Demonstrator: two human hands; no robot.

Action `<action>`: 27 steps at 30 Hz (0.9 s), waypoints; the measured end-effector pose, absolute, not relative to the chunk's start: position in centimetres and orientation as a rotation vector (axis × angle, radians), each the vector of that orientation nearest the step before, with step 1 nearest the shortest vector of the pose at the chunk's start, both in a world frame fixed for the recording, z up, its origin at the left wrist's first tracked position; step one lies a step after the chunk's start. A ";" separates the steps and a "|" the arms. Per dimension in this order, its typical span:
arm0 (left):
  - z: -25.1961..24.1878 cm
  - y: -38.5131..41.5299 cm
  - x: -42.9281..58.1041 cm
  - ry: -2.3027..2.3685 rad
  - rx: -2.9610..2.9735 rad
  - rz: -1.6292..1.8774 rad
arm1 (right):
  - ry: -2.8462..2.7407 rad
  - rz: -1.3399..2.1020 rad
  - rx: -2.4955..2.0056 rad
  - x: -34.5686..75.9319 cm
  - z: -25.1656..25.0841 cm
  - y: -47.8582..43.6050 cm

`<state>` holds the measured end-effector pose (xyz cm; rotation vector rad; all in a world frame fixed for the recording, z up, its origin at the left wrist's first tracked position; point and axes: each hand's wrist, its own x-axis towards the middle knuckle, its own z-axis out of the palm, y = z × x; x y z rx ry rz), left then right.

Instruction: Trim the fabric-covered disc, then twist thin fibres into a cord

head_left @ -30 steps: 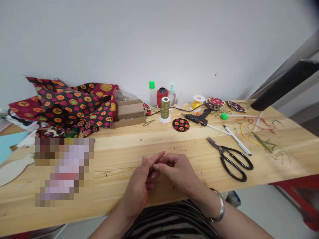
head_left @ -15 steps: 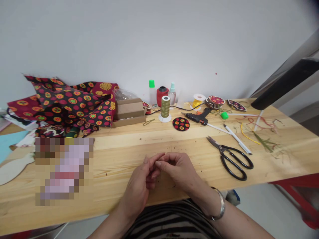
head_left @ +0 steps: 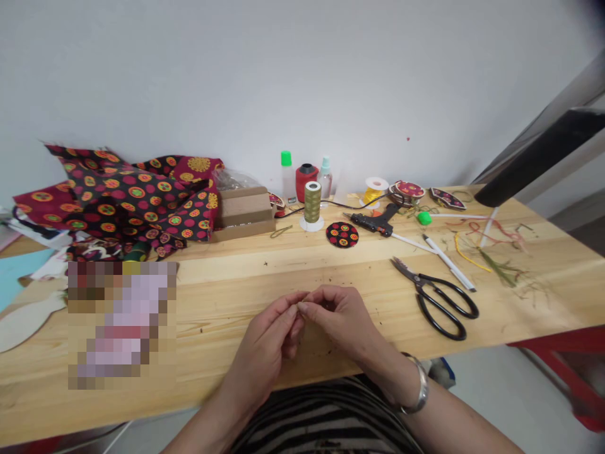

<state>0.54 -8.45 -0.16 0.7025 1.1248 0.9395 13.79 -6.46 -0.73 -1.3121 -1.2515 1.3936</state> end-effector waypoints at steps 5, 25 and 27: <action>-0.5 -8.4 0.6 1.111 0.760 0.911 | -1.240 1.397 -1.300 14.0 -0.5 -6.4; -0.8 -8.2 0.2 1.143 0.765 0.954 | -1.544 0.998 -1.315 15.3 -0.8 -5.8; -0.8 -8.0 -0.1 1.150 0.706 1.030 | -1.721 0.783 -1.355 16.0 -1.0 -5.5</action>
